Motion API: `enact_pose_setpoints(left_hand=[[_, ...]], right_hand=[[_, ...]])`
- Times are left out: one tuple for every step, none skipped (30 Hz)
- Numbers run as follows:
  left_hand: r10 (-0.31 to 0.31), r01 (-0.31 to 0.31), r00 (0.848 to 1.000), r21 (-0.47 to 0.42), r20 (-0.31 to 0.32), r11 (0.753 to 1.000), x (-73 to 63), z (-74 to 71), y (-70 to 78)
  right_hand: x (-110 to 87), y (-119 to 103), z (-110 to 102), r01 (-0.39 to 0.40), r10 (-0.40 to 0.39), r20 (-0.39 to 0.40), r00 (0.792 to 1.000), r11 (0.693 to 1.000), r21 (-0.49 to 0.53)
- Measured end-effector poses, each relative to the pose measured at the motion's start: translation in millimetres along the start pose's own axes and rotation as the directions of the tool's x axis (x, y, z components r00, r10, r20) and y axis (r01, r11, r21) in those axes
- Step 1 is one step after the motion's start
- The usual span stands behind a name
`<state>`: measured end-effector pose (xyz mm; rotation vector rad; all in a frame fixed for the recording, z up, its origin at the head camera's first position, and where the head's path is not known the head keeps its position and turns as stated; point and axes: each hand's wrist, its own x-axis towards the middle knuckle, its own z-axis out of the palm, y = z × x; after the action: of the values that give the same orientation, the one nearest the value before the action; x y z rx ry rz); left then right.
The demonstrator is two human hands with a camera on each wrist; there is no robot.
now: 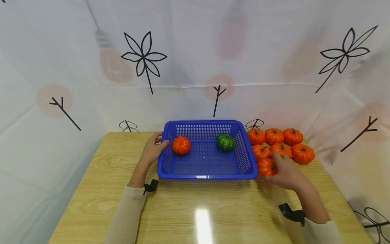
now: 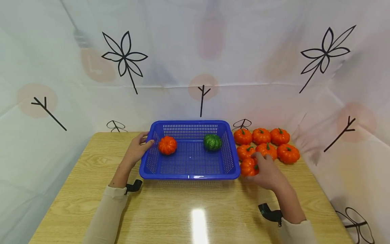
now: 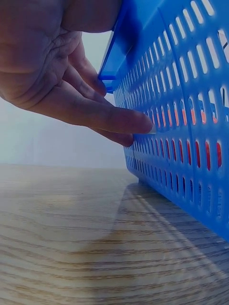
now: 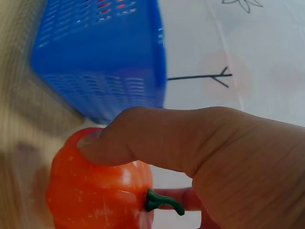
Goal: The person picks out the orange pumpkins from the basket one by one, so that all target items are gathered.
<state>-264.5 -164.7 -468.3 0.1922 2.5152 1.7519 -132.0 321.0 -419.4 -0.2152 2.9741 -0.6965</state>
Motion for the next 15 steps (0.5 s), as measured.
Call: enact_pose_setpoints(left_hand=[[-0.001, 0.001, 1.0, 0.001, 0.0, 1.0, -0.3, 0.1, 0.1], [-0.002, 0.002, 1.0, 0.001, 0.0, 1.0, -0.4, 0.1, 0.2], [-0.004, 0.004, 1.0, 0.001, 0.0, 1.0, -0.4, 0.2, 0.2], [-0.005, 0.005, 1.0, 0.001, 0.0, 1.0, -0.6, 0.3, 0.1], [-0.005, 0.005, 1.0, 0.003, 0.0, 1.0, -0.9, 0.3, 0.0], [-0.005, 0.005, 1.0, -0.001, 0.001, 1.0, -1.0, 0.5, 0.4], [-0.004, 0.004, 1.0, -0.002, 0.0, 1.0, -0.7, 0.6, 0.3], [-0.002, 0.002, 1.0, -0.002, -0.001, 1.0, -0.8, 0.6, 0.1], [0.0, 0.0, 1.0, -0.003, -0.002, 1.0, -0.6, 0.5, 0.0], [0.002, -0.002, 1.0, -0.003, -0.003, 1.0, -0.5, 0.5, -0.1], [0.004, -0.004, 1.0, -0.006, -0.004, 1.0, -0.2, 0.5, -0.2], [0.005, -0.005, 1.0, -0.008, -0.004, 1.0, 0.1, 0.5, -0.1], [0.007, -0.007, 1.0, -0.008, -0.004, 1.0, 0.2, 0.4, -0.2], [0.008, -0.008, 1.0, -0.008, -0.004, 1.0, 0.3, 0.4, -0.2], [0.008, -0.008, 1.0, -0.007, -0.004, 1.0, 0.7, 0.4, -0.1]], right_hand=[[0.6, 0.6, 0.9, -0.003, 0.003, 0.004, 1.0, 1.0, 0.004], [1.1, 1.1, 2.0, -0.01, 0.01, 0.013, 1.0, 1.0, 0.014], [1.7, 1.8, 3.2, -0.017, 0.016, 0.02, 1.0, 1.0, 0.023], [2.3, 2.5, 4.3, -0.024, 0.024, 0.03, 0.999, 0.999, 0.031], [3.0, 2.9, 5.5, -0.035, 0.034, 0.042, 0.999, 0.999, 0.04], [3.8, 3.4, 6.6, -0.044, 0.042, 0.054, 0.998, 0.998, 0.049], [4.7, 3.9, 7.7, -0.051, 0.048, 0.062, 0.997, 0.997, 0.057], [5.7, 4.5, 8.9, -0.056, 0.053, 0.065, 0.996, 0.997, 0.059], [6.7, 5.2, 9.9, -0.059, 0.055, 0.067, 0.996, 0.996, 0.059], [7.9, 5.8, 10.6, -0.059, 0.055, 0.068, 0.996, 0.997, 0.057], [8.9, 6.6, 11.4, -0.058, 0.055, 0.067, 0.996, 0.997, 0.054], [9.8, 7.4, 12.0, -0.058, 0.054, 0.068, 0.996, 0.997, 0.049], [10.7, 8.1, 12.4, -0.06, 0.057, 0.072, 0.996, 0.997, 0.047], [11.4, 8.6, 12.6, -0.062, 0.059, 0.076, 0.995, 0.997, 0.043], [11.9, 9.2, 12.8, -0.064, 0.061, 0.082, 0.995, 0.997, 0.04]])
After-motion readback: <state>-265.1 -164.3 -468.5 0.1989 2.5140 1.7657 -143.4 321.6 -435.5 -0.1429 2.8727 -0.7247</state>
